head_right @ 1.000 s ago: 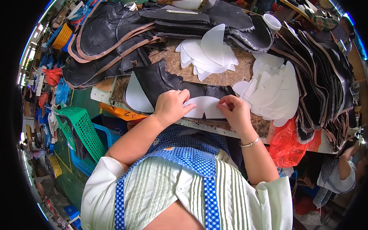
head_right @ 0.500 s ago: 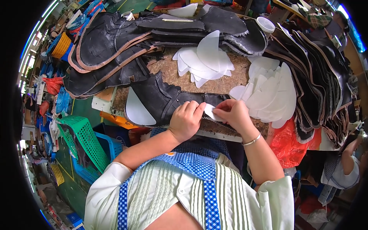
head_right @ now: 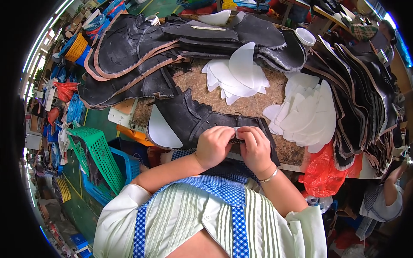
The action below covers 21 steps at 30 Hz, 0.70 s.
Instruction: Manually assembling shoe upper components by inserting liners and internal supports.
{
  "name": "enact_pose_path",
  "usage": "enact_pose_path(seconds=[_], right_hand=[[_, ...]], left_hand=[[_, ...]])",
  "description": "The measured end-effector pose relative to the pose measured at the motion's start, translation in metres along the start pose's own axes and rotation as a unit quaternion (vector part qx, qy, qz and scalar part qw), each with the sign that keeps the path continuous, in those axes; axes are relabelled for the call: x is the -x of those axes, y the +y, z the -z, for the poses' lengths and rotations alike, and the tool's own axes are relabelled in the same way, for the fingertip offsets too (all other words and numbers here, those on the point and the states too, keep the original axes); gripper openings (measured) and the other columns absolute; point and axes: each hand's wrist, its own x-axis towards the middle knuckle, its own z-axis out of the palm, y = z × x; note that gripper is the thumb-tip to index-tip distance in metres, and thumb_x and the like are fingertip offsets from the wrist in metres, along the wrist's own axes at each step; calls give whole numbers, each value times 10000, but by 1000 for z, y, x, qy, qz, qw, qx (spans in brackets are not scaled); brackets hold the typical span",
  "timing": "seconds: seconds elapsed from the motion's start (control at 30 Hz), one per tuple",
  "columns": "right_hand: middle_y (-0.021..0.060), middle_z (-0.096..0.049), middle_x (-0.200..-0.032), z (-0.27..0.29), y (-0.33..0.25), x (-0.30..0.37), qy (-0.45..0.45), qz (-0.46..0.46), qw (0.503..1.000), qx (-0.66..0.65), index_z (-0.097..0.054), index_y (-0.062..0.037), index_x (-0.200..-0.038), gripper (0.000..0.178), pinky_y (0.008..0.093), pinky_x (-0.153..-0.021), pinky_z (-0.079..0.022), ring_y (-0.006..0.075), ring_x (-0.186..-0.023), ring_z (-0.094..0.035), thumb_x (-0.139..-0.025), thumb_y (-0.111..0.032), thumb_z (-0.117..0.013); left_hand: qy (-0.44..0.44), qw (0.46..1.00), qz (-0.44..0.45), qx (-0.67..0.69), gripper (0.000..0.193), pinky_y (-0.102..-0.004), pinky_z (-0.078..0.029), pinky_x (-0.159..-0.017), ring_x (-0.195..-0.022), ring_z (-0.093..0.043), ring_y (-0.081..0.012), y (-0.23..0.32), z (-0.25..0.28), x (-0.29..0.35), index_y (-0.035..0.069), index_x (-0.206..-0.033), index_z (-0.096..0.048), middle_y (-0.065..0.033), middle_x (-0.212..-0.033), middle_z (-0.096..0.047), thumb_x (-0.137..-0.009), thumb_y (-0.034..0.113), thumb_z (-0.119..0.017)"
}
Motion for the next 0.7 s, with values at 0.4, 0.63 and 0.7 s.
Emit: enact_pose_path(seconds=[0.4,0.63,0.7], right_hand=[[56,-680,-873,19,1,13,-161,-67,982,-75,-653,-75,-869,276,352,-698,-539,253,-799,-644,-611,-26,-737],[68,-664,-809,15,2,13,-186,39,980,-53,-652,-58,-858,229,360,-694,-541,261,-779,-648,-641,-4,-699],[74,-657,-803,19,5,5,-218,19,974,-66,-651,-61,-855,219,365,-694,-539,269,-779,-645,-648,-20,-710]], left_hand=[[-157,982,-107,-22,115,-355,-512,-762,-935,-653,-233,-19,21,10,32,-837,-655,-87,-966,-678,-753,96,-611],[-176,976,-118,-53,105,-346,-500,-723,-889,-637,-224,-9,19,6,41,-796,-642,-75,-888,-654,-767,125,-586],[-235,959,-124,-99,88,-340,-482,-687,-802,-610,-216,-6,21,-3,58,-748,-619,-64,-822,-618,-769,133,-578]])
